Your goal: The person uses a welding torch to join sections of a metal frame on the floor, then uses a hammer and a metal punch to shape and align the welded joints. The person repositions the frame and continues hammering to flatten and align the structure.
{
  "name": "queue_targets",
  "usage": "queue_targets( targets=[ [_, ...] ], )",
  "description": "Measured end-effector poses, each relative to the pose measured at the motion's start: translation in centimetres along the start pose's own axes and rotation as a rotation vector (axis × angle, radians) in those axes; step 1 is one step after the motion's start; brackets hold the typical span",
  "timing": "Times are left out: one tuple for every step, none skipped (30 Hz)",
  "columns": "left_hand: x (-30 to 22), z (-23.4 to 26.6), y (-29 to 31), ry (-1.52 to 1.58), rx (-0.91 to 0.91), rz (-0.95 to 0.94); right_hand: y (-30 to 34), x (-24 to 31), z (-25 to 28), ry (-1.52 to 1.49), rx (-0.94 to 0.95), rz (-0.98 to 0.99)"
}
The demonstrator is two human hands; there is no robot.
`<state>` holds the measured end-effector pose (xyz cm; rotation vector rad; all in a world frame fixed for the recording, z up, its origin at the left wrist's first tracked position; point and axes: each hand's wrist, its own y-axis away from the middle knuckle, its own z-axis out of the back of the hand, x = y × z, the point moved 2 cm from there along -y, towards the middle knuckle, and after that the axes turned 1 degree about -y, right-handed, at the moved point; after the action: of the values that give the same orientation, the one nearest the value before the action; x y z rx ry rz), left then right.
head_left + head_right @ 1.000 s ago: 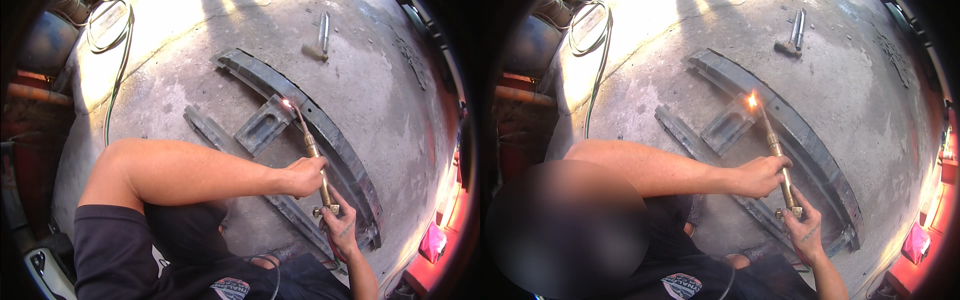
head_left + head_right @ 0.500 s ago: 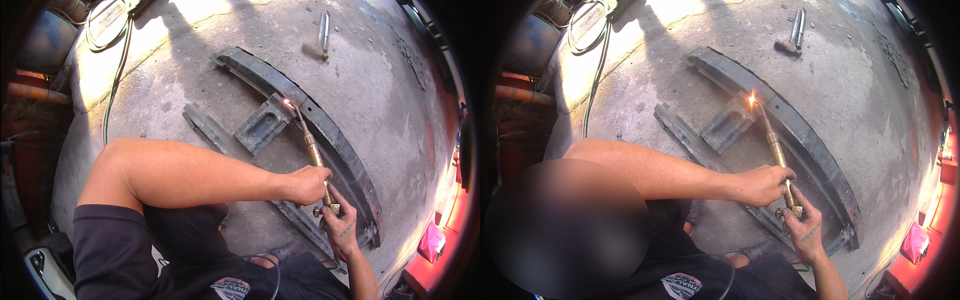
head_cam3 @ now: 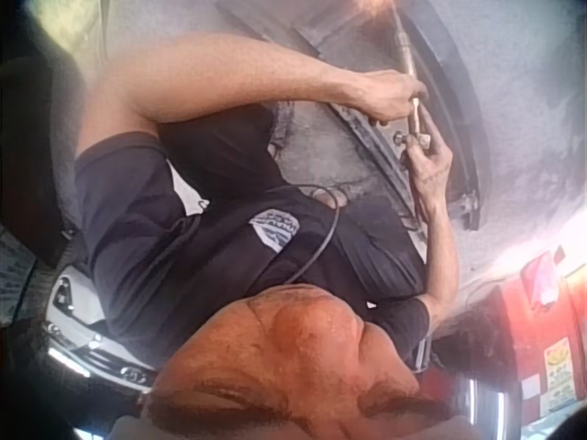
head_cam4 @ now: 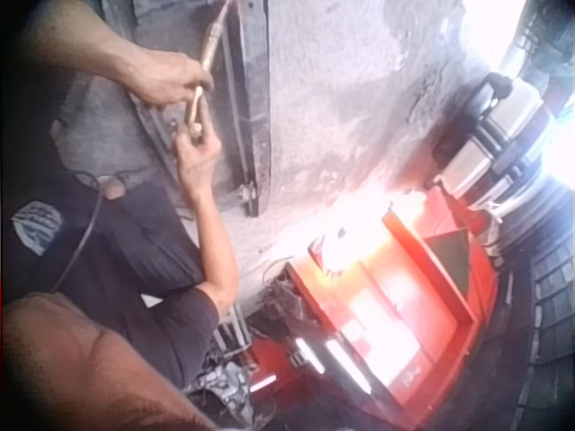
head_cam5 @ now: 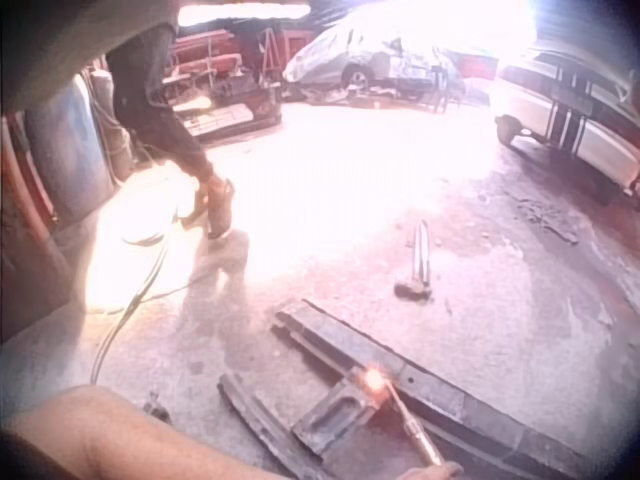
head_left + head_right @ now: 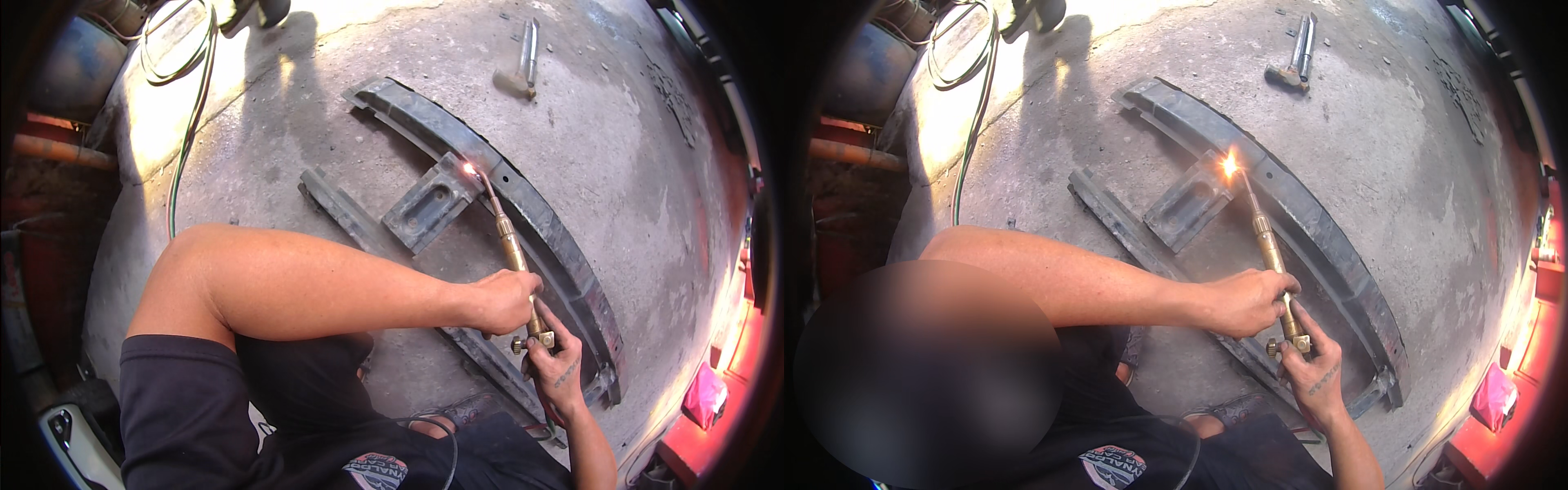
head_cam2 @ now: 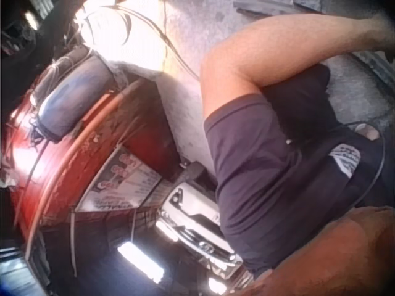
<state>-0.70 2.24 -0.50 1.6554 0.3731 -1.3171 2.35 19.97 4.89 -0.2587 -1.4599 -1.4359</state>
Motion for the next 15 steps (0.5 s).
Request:
queue_targets(
  targets=[
    [0.0,0.0,0.0,-0.003,0.001,0.004,0.0,0.0,0.1,0.006,0.003,0.002],
    [0.0,0.0,0.0,-0.006,0.001,0.007,-0.1,-0.1,0.1,0.012,0.007,0.004],
    [0.1,0.1,0.0,-0.002,0.001,0.011,-0.1,-0.1,0.2,0.0,0.019,-0.013],
    [0.1,0.1,0.0,0.003,0.0,0.015,0.0,0.0,0.2,-0.011,0.031,-0.029],
    [0.2,0.1,0.0,0.007,0.0,0.018,0.0,-0.1,0.3,-0.023,0.043,-0.046],
    [0.0,0.1,0.1,0.007,-0.003,0.005,0.0,-0.3,0.5,-0.019,0.032,-0.024],
    [-0.1,0.2,0.1,0.007,-0.006,-0.009,0.0,-0.7,0.6,-0.015,0.021,-0.002],
    [-0.3,0.2,0.2,0.007,-0.009,-0.023,0.0,-0.9,0.7,-0.011,0.011,0.02],
    [-0.3,0.2,0.2,0.01,-0.005,-0.018,0.0,-0.9,0.7,-0.029,0.009,0.006],
    [-0.3,0.1,0.2,0.012,0.0,-0.013,0.1,-0.9,0.7,-0.046,0.007,-0.008],
    [-0.3,0.1,0.2,0.015,0.005,-0.009,0.1,-1.0,0.7,-0.063,0.004,-0.022],
    [-0.2,0.1,0.1,0.007,0.004,-0.014,0.1,-1.0,0.6,-0.075,0.005,-0.025],
    [-0.1,0.0,0.0,0.0,0.004,-0.02,0.2,-1.1,0.6,-0.087,0.006,-0.027],
    [0.0,-0.1,-0.1,-0.007,0.004,-0.026,0.2,-1.1,0.6,-0.098,0.007,-0.03],
    [0.5,-0.2,-0.3,-0.001,-0.009,-0.041,0.2,-0.9,0.5,-0.101,0.02,-0.038]
  ],
)
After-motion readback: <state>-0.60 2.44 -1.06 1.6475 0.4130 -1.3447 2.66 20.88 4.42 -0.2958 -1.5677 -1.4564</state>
